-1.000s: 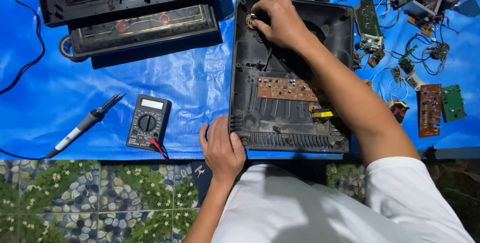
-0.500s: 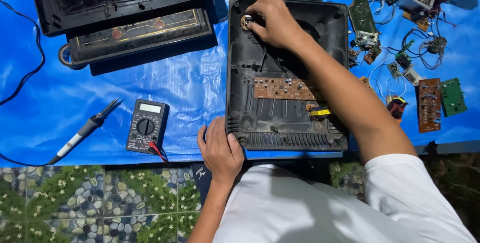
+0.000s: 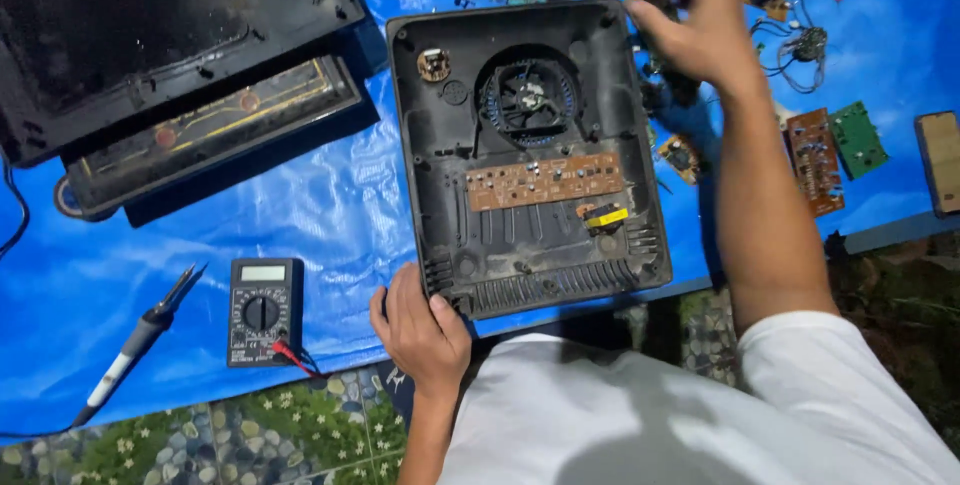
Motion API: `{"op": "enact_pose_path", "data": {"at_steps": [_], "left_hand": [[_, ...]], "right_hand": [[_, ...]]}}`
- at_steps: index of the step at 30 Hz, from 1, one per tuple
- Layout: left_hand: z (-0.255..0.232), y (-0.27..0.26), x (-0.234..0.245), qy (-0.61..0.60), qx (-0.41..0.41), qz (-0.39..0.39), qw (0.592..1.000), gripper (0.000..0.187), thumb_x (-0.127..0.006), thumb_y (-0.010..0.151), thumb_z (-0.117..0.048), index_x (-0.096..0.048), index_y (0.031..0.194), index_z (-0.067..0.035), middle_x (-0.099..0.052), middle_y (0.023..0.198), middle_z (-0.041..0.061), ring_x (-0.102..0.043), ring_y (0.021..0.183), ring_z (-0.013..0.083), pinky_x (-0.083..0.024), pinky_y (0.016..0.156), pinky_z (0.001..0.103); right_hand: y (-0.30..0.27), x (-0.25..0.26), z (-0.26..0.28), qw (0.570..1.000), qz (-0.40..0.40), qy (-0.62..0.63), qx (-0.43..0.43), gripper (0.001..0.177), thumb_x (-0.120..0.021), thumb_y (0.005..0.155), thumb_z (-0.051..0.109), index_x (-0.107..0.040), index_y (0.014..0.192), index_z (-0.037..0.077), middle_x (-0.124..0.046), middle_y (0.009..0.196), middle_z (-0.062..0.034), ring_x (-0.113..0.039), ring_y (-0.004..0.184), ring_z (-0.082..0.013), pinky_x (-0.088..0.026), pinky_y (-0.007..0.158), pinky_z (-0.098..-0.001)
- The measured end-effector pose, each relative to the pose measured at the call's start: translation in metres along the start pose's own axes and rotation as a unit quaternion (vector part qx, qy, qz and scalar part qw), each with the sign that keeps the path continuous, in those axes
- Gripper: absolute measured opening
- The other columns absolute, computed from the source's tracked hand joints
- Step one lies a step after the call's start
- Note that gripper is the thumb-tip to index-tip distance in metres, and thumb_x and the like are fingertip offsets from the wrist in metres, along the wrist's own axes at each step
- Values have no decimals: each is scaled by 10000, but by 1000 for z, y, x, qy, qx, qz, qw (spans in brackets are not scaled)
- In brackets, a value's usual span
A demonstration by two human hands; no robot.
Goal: Cleaning the internal casing of an induction cooker with a brush and arranging electronic circuit boards inside.
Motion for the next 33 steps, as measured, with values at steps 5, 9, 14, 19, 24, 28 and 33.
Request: {"op": "enact_pose_path", "data": {"at_steps": [5,9,14,19,24,28,33], "left_hand": [[4,-3,-3,6,5,2,1000,373,-447,971,-125,-604,1247,70,-684,1231,213,-635,1173,359,-333,1147,542],[2,-2,-2,7,12,2,1000,376,-454,954,-111,-607,1241,78,-682,1224,232,-637,1143,372,-325,1154,536],[3,-3,-3,13,5,-2,1000,378,-445,959,-105,-602,1250,80,-680,1230,232,-638,1132,371,-331,1154,539],[3,-4,-5,16,5,-3,1000,384,-435,963,-107,-601,1257,75,-679,1240,231,-639,1143,369,-333,1161,543],[4,-5,-5,16,0,-10,1000,376,-445,965,-99,-599,1255,86,-683,1226,242,-643,1129,374,-333,1165,541],[2,-4,-4,20,3,-10,1000,369,-434,974,-110,-607,1239,80,-686,1219,236,-643,1123,374,-338,1158,533],[3,-5,-6,22,8,-12,1000,391,-400,993,-140,-624,1244,59,-696,1223,215,-655,1127,355,-331,1169,534]], "right_hand": [[-82,20,-90,968,88,-139,-189,390,-821,928,76,-746,1286,-60,-735,1188,-267,-711,944,-385,-585,832,-477],[-110,21,-91,971,90,-119,-185,265,-782,997,114,-768,1196,-61,-723,1187,-250,-673,966,-395,-534,836,-482],[-104,15,-88,976,70,-94,-184,334,-793,927,67,-758,1237,-50,-725,1191,-252,-690,970,-377,-556,857,-481],[-87,-7,-86,967,124,-76,-211,548,-844,884,152,-653,1369,-21,-625,1334,-297,-619,1154,-445,-536,936,-577],[-86,-9,-83,979,80,-82,-169,531,-933,770,125,-761,1254,-8,-640,1121,-204,-646,953,-346,-541,870,-477],[-82,4,-62,986,44,-61,-148,501,-912,794,65,-746,1250,-59,-638,1158,-224,-629,991,-368,-527,871,-481],[-84,18,-47,996,-25,-54,-72,473,-886,792,-25,-747,1243,-59,-599,1288,-195,-610,1110,-353,-545,906,-457]]}}
Point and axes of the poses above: each hand's wrist, its own y-axis towards the middle knuckle, its own x-axis out of the back of the hand, z = x × y, the point moved 3 cm from there along y, towards the middle knuckle
